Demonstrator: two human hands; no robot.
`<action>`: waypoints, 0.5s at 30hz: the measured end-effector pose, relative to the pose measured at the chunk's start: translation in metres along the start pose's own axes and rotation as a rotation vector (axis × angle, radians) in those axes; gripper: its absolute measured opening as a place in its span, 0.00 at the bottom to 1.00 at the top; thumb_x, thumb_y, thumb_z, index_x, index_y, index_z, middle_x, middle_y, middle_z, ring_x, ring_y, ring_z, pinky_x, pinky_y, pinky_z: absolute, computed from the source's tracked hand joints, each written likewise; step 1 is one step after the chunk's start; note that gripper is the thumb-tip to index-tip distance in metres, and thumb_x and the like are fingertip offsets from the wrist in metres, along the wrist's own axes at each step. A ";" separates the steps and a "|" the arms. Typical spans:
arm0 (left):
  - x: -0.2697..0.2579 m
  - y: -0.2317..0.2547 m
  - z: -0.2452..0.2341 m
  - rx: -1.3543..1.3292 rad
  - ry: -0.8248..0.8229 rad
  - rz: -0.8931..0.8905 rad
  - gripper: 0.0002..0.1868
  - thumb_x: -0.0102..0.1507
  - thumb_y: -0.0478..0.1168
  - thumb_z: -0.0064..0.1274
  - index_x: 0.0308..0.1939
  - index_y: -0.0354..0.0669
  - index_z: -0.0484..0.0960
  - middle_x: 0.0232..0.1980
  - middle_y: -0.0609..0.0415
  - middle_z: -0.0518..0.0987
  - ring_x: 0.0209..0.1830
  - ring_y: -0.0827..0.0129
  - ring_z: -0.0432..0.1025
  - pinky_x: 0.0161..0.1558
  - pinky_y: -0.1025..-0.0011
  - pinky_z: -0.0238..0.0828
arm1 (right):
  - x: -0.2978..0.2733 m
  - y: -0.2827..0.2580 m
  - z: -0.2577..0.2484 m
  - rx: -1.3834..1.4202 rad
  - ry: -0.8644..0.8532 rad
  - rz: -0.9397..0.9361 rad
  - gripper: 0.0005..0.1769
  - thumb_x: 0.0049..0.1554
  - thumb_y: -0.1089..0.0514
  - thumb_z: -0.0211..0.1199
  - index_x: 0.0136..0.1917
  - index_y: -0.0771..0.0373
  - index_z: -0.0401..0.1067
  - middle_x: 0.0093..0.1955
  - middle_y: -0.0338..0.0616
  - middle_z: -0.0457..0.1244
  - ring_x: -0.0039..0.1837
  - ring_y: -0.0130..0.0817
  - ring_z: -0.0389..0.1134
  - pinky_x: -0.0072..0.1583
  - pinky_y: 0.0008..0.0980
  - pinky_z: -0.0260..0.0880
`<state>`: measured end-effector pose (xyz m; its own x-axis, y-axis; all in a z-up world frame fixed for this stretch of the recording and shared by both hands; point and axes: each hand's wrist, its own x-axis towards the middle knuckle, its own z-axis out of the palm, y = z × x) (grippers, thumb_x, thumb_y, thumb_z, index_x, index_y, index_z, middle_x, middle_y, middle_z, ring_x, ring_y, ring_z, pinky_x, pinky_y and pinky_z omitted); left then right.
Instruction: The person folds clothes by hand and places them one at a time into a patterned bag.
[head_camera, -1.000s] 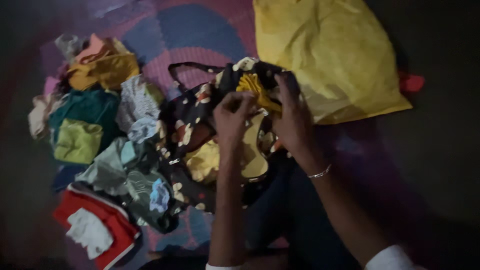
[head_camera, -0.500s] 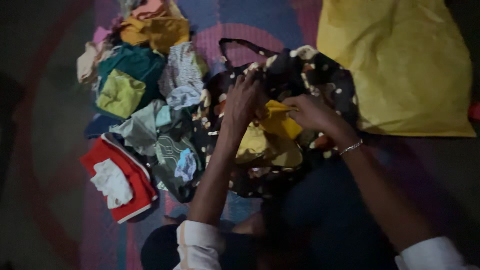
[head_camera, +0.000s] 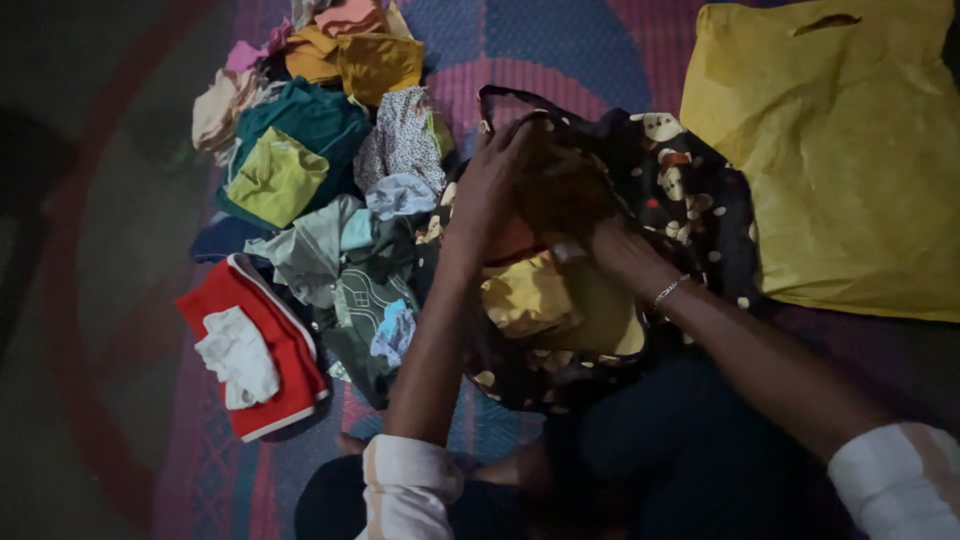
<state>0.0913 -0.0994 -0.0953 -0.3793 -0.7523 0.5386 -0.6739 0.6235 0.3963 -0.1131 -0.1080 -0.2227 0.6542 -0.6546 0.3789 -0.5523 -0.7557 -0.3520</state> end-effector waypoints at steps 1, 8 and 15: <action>0.001 0.000 0.002 0.028 0.001 -0.022 0.36 0.55 0.35 0.62 0.68 0.42 0.69 0.65 0.42 0.73 0.64 0.40 0.67 0.63 0.55 0.68 | 0.000 0.002 0.000 0.005 0.000 0.001 0.18 0.56 0.63 0.60 0.60 0.65 0.72 0.61 0.56 0.67 0.65 0.53 0.68 0.67 0.48 0.67; -0.011 0.022 0.000 -0.030 0.063 -0.050 0.44 0.38 0.40 0.63 0.60 0.37 0.70 0.63 0.32 0.68 0.60 0.29 0.61 0.59 0.48 0.63 | -0.001 -0.007 0.004 0.025 0.065 0.052 0.17 0.53 0.64 0.60 0.56 0.68 0.73 0.56 0.59 0.67 0.60 0.57 0.69 0.61 0.49 0.68; -0.034 0.017 0.054 0.190 -0.446 -0.226 0.15 0.59 0.35 0.56 0.50 0.42 0.81 0.51 0.42 0.81 0.54 0.45 0.74 0.55 0.51 0.73 | -0.032 -0.019 -0.002 0.154 -0.122 0.148 0.16 0.50 0.65 0.60 0.52 0.70 0.74 0.51 0.61 0.68 0.54 0.60 0.69 0.56 0.51 0.70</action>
<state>0.0587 -0.0745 -0.1473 -0.4164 -0.9064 0.0705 -0.8573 0.4173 0.3015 -0.1243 -0.0733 -0.2267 0.6344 -0.7437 0.2107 -0.5678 -0.6333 -0.5258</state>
